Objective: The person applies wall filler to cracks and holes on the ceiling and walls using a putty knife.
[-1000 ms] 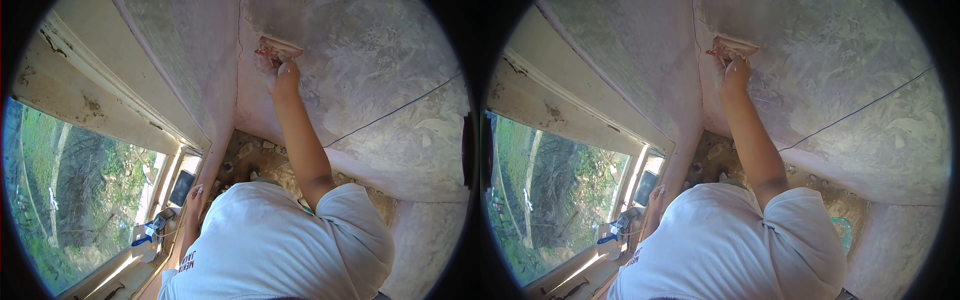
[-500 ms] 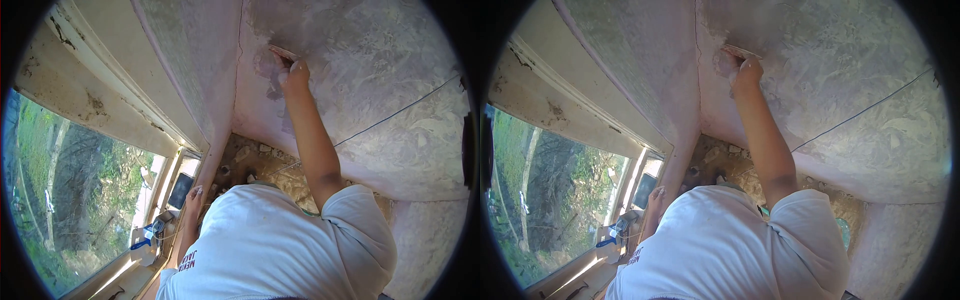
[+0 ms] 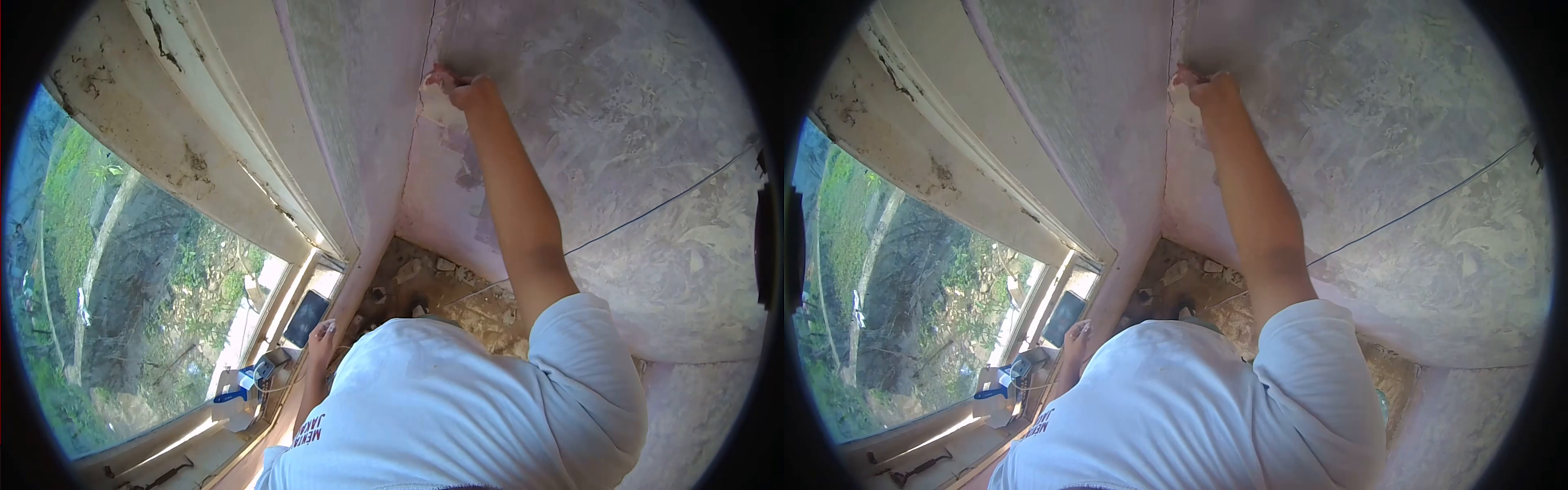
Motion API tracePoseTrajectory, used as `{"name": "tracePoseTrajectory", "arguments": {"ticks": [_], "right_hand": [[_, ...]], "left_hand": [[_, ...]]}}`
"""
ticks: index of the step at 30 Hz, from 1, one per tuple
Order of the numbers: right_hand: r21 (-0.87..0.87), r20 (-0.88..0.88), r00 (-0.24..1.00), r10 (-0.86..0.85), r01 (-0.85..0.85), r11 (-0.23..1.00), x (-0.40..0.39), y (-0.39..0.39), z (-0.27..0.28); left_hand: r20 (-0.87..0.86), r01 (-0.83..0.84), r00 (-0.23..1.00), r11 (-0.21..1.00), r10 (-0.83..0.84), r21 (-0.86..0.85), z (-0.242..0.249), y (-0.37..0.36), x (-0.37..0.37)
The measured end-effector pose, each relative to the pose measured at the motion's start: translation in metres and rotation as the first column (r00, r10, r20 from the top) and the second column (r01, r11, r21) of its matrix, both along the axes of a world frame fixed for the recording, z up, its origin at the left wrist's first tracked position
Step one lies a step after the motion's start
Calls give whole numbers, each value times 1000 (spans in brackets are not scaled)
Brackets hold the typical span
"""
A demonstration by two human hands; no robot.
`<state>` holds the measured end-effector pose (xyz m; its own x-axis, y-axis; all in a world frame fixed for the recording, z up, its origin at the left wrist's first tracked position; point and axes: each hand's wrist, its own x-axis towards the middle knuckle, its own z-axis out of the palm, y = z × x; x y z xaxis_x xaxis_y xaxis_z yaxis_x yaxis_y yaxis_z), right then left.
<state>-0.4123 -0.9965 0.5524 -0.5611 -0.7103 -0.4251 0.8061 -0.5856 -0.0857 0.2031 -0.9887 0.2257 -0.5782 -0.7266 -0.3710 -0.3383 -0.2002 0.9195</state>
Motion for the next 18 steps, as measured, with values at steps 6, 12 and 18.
{"name": "tracePoseTrajectory", "arguments": {"ticks": [6, 12, 18], "right_hand": [[-203, -426, 825, -371, 313, 928, 123, 57, 93], [110, -430, 873, -230, 304, 946, 167, 66, -11], [161, -229, 908, -352, 392, 906, 105, 17, -93]], "left_hand": [[34, 36, 999, 999, -36, -2, 0, 7, -1], [-8, 40, 999, 999, -41, -14, 4, 3, -16], [-46, 8, 999, 1000, -8, -13, 0, 2, -8]]}}
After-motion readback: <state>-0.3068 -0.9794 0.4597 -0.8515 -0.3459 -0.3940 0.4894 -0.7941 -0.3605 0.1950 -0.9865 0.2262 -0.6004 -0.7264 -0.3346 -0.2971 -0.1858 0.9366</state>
